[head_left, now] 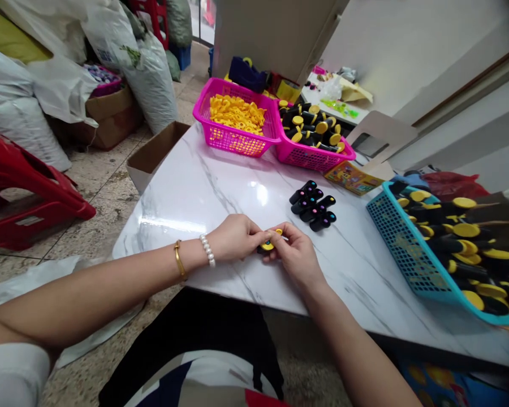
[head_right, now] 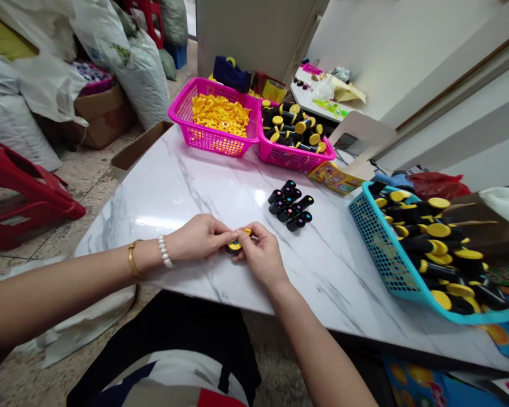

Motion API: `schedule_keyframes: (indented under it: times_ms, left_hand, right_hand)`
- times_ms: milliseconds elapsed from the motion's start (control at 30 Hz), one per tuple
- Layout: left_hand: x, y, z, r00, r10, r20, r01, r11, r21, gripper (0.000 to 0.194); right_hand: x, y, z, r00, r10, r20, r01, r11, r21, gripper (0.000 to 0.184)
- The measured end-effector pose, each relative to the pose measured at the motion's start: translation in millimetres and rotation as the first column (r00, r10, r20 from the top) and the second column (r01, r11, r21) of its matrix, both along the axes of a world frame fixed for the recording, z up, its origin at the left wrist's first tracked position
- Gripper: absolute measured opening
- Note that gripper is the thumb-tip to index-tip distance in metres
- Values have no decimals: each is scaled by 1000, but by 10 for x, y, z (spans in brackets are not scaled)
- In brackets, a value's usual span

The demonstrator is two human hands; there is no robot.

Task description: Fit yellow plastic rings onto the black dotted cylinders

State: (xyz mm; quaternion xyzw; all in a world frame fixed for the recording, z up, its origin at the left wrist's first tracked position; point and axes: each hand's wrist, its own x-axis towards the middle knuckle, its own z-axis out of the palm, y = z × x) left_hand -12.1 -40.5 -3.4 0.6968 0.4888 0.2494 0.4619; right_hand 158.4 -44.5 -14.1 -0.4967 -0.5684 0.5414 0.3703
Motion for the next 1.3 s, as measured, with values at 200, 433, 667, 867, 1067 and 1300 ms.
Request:
schedule_keyframes:
  times_ms: [200,433,667,867,1067,1300]
  left_hand:
    - [21,-157,-64,999,17,35,-25,970,241,31]
    - [59,-155,-146,990,27,-141,33,913,407,26]
    - [90,-76,-111,981,-48,-189,102,951,291,21]
    - [87,-41,-57,979,-104,-174,142,964,223,22]
    - [32,-89,-107,992,-70,-101,80,991,105,43]
    - [-3,-64,-258,984,-172,-53,174,984,33,69]
  right_hand:
    - [8,-48,-20,999,-37,0,37,998,56,29]
    - [223,133,67,951,96,-292,-175,950,-257,26]
    - [224,366,227,865,419,-275,-502,722,-476,27]
    - [137,305,224,913,371,-171,-408,806,-428,28]
    - [125,-55,124,920,346,184,-339,938,-69,38]
    - [732,102,521,714,-214,666,-117,902,416,21]
